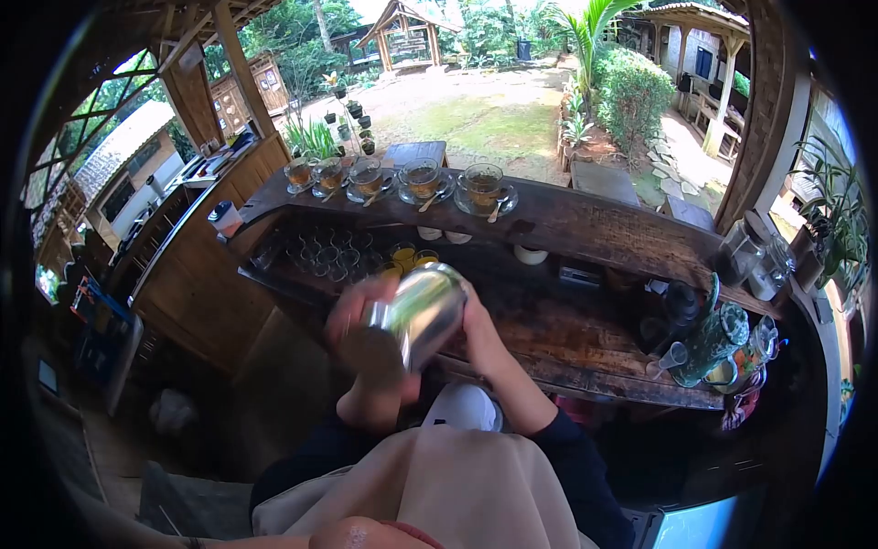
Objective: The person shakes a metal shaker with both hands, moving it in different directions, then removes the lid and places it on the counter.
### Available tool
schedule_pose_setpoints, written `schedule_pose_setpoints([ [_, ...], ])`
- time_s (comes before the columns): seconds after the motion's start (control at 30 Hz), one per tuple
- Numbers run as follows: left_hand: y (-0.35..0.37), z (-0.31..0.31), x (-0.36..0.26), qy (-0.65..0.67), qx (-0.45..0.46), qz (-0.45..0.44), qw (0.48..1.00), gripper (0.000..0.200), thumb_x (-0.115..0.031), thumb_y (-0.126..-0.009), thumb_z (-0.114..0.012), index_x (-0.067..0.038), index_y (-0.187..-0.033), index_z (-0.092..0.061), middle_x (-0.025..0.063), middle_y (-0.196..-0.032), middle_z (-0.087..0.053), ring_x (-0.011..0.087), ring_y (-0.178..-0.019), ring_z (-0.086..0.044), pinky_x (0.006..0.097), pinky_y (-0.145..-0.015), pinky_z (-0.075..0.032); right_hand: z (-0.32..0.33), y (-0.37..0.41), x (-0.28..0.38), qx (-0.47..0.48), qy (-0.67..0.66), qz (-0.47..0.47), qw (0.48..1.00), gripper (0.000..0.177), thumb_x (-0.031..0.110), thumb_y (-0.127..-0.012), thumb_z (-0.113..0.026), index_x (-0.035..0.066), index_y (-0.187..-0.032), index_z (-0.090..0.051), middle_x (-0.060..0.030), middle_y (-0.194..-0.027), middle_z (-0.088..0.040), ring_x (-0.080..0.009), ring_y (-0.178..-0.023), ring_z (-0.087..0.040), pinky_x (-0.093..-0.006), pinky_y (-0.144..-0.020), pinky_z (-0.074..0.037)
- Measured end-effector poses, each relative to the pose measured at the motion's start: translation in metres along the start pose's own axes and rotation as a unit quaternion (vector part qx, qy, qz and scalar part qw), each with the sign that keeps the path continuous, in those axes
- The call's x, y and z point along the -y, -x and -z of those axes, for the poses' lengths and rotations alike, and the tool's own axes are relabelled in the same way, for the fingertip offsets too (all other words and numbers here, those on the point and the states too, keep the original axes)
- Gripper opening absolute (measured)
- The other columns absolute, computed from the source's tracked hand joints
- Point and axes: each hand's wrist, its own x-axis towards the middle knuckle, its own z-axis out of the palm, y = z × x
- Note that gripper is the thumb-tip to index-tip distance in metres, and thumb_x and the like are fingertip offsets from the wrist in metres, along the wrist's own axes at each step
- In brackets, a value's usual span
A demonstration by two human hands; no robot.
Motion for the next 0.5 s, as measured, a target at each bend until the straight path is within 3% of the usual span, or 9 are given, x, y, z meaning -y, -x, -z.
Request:
schedule_pose_setpoints([
  [0.03,-0.003,-0.015,0.011,0.105,-0.06,0.133,0.984,0.086,-0.047,-0.066,-0.078,-0.004,-0.129,-0.037,0.0194,-0.112,-0.053,0.031,-0.103,-0.054,0.0438,-0.088,-0.043,0.002,-0.005,-0.005,-0.036,-0.003,0.01,0.999,0.077,0.061,-0.091,-0.034,0.002,-0.14,-0.025,-0.0115,-0.132,-0.044,-0.0213,-0.12,-0.045,-0.0362,-0.102,-0.034],
  [0.07,-0.01,-0.016,0.011,0.112,-0.063,0.152,0.98,0.086,-0.046,-0.066,-0.079,-0.005,-0.129,-0.036,0.0197,-0.113,-0.053,0.0296,-0.104,-0.054,0.0434,-0.09,-0.041,0.001,-0.009,-0.003,-0.039,0.014,0.036,0.998,0.083,0.065,-0.088,-0.038,0.001,-0.139,-0.024,-0.0129,-0.133,-0.042,-0.0215,-0.121,-0.044,-0.0362,-0.102,-0.034],
  [0.13,-0.009,-0.009,0.007,0.117,-0.029,-0.054,0.991,0.079,-0.044,-0.068,-0.078,-0.01,-0.127,-0.038,0.0172,-0.114,-0.055,0.0267,-0.105,-0.054,0.0422,-0.09,-0.04,-0.008,-0.006,0.004,-0.005,0.034,0.135,0.99,0.09,0.068,-0.083,-0.044,0.0,-0.139,-0.023,-0.0137,-0.135,-0.04,-0.0231,-0.122,-0.043,-0.0374,-0.103,-0.033],
  [0.17,-0.012,-0.007,-0.01,0.148,-0.014,-0.133,0.98,0.068,-0.043,-0.069,-0.077,-0.02,-0.123,-0.042,0.0109,-0.115,-0.056,0.0258,-0.105,-0.055,0.0419,-0.089,-0.041,-0.011,-0.008,0.009,0.032,0.016,0.141,0.989,0.099,0.073,-0.075,-0.051,0.003,-0.139,-0.022,-0.0156,-0.136,-0.036,-0.0271,-0.125,-0.04,-0.0408,-0.102,-0.034],
  [0.2,-0.017,0.004,-0.013,0.18,0.054,-0.238,0.953,0.061,-0.043,-0.07,-0.077,-0.027,-0.119,-0.045,0.0038,-0.113,-0.058,0.0251,-0.103,-0.057,0.0427,-0.089,-0.04,-0.025,-0.012,0.019,0.077,-0.025,0.218,0.973,0.104,0.076,-0.069,-0.055,0.007,-0.14,-0.022,-0.0179,-0.136,-0.033,-0.0308,-0.125,-0.04,-0.0445,-0.1,-0.036],
  [0.3,-0.019,0.006,-0.022,0.213,0.039,-0.305,0.928,0.06,-0.042,-0.067,-0.079,-0.03,-0.116,-0.048,-0.0004,-0.108,-0.061,0.0244,-0.1,-0.059,0.0432,-0.089,-0.04,-0.013,-0.034,0.006,0.128,0.055,0.349,0.927,0.104,0.076,-0.067,-0.058,0.009,-0.14,-0.024,-0.0191,-0.136,-0.029,-0.0327,-0.123,-0.042,-0.0472,-0.099,-0.038],
  [0.33,-0.022,0.004,-0.019,0.188,0.024,-0.225,0.956,0.062,-0.041,-0.065,-0.081,-0.027,-0.116,-0.049,0.002,-0.106,-0.062,0.0252,-0.098,-0.06,0.0432,-0.089,-0.041,-0.011,-0.024,0.002,0.071,-0.016,0.127,0.989,0.101,0.075,-0.071,-0.053,0.005,-0.139,-0.026,-0.0179,-0.135,-0.033,-0.0297,-0.123,-0.042,-0.044,-0.1,-0.037],
  [0.47,-0.036,0.007,0.016,0.102,0.053,0.062,0.991,0.071,-0.048,-0.058,-0.084,-0.01,-0.109,-0.052,0.0142,-0.102,-0.061,0.0261,-0.093,-0.061,0.0441,-0.08,-0.046,0.003,-0.022,0.0,0.053,0.085,0.073,0.992,0.084,0.065,-0.086,-0.043,-0.001,-0.135,-0.031,-0.0123,-0.13,-0.043,-0.0192,-0.121,-0.041,-0.0337,-0.101,-0.032],
  [0.5,-0.033,0.006,0.021,0.106,0.047,0.06,0.991,0.071,-0.048,-0.058,-0.084,-0.01,-0.109,-0.052,0.0142,-0.102,-0.061,0.0261,-0.093,-0.061,0.0441,-0.08,-0.046,0.007,-0.017,-0.004,0.06,0.123,0.074,0.988,0.082,0.064,-0.087,-0.042,-0.002,-0.135,-0.032,-0.0131,-0.13,-0.043,-0.0198,-0.121,-0.041,-0.0339,-0.102,-0.032],
])
